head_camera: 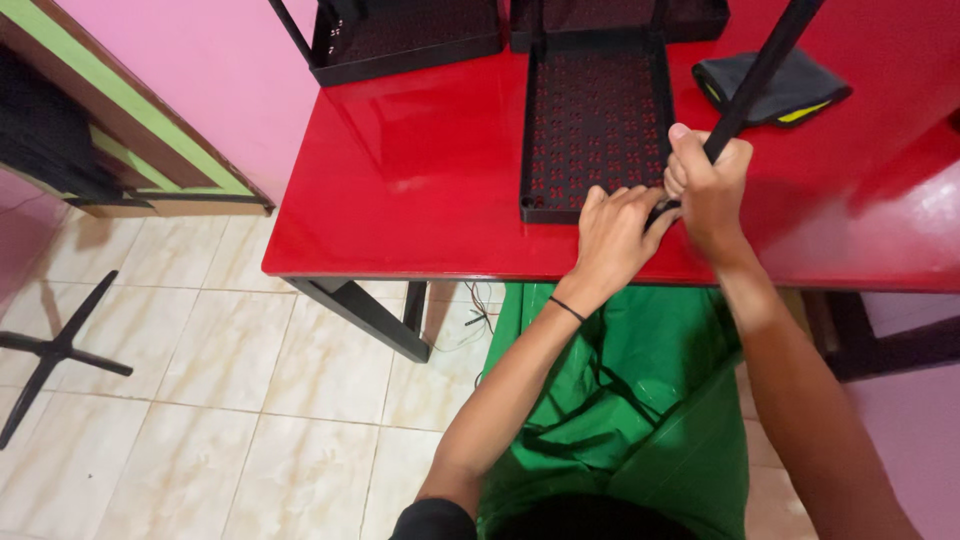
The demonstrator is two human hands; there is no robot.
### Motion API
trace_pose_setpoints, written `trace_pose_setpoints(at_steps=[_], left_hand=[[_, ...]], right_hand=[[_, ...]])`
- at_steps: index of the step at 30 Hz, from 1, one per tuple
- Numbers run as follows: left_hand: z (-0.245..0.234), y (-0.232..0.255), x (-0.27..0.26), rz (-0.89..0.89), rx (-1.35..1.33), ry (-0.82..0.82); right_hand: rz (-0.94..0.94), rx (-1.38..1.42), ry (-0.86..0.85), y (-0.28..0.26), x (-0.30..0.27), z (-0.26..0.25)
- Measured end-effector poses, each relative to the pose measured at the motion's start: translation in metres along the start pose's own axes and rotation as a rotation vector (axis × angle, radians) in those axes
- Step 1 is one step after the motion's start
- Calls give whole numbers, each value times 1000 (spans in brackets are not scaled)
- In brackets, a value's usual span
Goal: The person wipes a black metal shelf unit with a dark cloth on a red table. They spray the cloth with liquid from a bottle and rub the shelf's perforated surface and legs. The person then picks up a black rod and wipes it with the cloth.
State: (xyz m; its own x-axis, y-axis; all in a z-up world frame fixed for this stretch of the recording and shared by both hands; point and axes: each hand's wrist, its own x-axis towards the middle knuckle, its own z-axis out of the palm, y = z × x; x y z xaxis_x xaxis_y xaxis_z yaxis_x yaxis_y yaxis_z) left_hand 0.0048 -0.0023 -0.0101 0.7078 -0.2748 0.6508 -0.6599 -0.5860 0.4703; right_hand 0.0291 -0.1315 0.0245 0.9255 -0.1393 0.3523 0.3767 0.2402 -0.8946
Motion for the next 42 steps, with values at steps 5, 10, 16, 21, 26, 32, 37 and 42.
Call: trace_pose_setpoints(at_steps=[5,10,16,21,26,32,37,42], left_hand=[[1,-1,5,-7,6,-15],[0,-1,6,-10,-17,16],[-4,1,3,8,-6,33],[-3,5,1,-3,-16,31],[-4,3,2,5,-14,20],[-6,2,2,10,-16,13],[-3,-4,0,31,-19,-30],[-2,-5,1,49,-30,7]], right_hand=[[43,48,-106,-1,5,-9],[90,107,-200,-4,10,-15],[16,0,-132,-8,-1,-4],[-170,-413,63,-15,-11,3],[-148,-136,-16,-5,-12,1],[-74,-83,44,3,-1,4],[-44,-43,49,2,-1,4],[-54,-5,21,4,1,3]])
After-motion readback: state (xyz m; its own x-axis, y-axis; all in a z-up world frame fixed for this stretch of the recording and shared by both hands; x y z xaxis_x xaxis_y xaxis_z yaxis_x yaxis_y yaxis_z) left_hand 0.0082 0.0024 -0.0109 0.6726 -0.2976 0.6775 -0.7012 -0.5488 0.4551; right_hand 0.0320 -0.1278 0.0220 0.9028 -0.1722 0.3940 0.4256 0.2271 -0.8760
